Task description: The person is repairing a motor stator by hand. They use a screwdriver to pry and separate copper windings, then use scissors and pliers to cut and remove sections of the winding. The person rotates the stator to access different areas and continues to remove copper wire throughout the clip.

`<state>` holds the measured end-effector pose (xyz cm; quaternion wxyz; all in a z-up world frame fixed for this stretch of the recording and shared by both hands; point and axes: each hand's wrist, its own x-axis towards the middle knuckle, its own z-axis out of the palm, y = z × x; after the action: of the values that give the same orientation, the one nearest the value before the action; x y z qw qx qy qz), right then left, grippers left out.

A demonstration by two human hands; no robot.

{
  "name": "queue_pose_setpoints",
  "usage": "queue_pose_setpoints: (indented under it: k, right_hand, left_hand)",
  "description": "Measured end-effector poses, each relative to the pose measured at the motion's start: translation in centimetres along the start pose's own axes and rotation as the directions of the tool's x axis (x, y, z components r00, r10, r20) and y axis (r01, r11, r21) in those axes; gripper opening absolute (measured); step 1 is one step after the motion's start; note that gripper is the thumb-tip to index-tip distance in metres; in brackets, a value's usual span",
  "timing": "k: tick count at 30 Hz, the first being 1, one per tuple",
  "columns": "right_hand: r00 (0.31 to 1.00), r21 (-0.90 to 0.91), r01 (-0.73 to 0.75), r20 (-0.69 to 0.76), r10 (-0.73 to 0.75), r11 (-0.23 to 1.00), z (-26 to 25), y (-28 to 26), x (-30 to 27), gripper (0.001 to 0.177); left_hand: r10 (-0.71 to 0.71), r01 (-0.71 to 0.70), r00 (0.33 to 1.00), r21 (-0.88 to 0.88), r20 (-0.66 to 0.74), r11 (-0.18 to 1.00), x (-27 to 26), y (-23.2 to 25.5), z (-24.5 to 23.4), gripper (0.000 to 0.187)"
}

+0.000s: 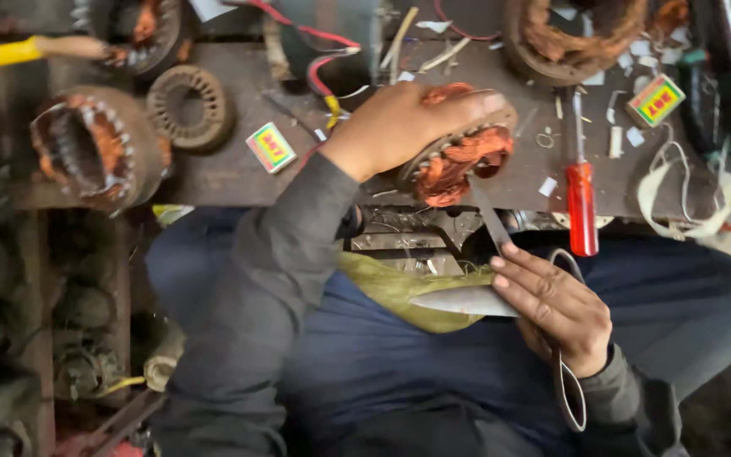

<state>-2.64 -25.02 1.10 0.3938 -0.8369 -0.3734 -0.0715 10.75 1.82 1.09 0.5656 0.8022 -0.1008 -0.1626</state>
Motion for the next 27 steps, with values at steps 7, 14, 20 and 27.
queue_pose_setpoints:
  k: [7, 14, 20, 27]
  right_hand:
    - [1.000, -0.016, -0.010, -0.024, 0.010, 1.000, 0.4, -0.4, -0.4, 0.041]
    - [0.997, -0.108, -0.038, 0.060, 0.044, 0.993, -1.0, -3.0, 2.1, 0.047]
    - [0.993, -0.004, -0.110, -0.052, 0.110, 0.994, -0.8, -2.7, 1.9, 0.044]
    - [0.946, 0.191, -0.180, -0.233, 0.223, 0.965, 1.1, -0.2, -1.2, 0.034]
  left_hand:
    - [0.008, -0.008, 1.000, 0.012, 0.002, 1.000, 0.0, -0.5, 0.0, 0.057]
    - [-0.095, 0.096, 0.995, 0.083, -0.009, 0.992, 0.0, -0.4, -0.1, 0.064]
    - [-0.099, 0.099, 0.995, -0.009, -0.012, 0.995, -0.1, -0.4, -0.2, 0.067]
    - [-0.027, 0.026, 0.999, -0.063, -0.021, 0.998, 0.3, -1.2, 0.1, 0.059]
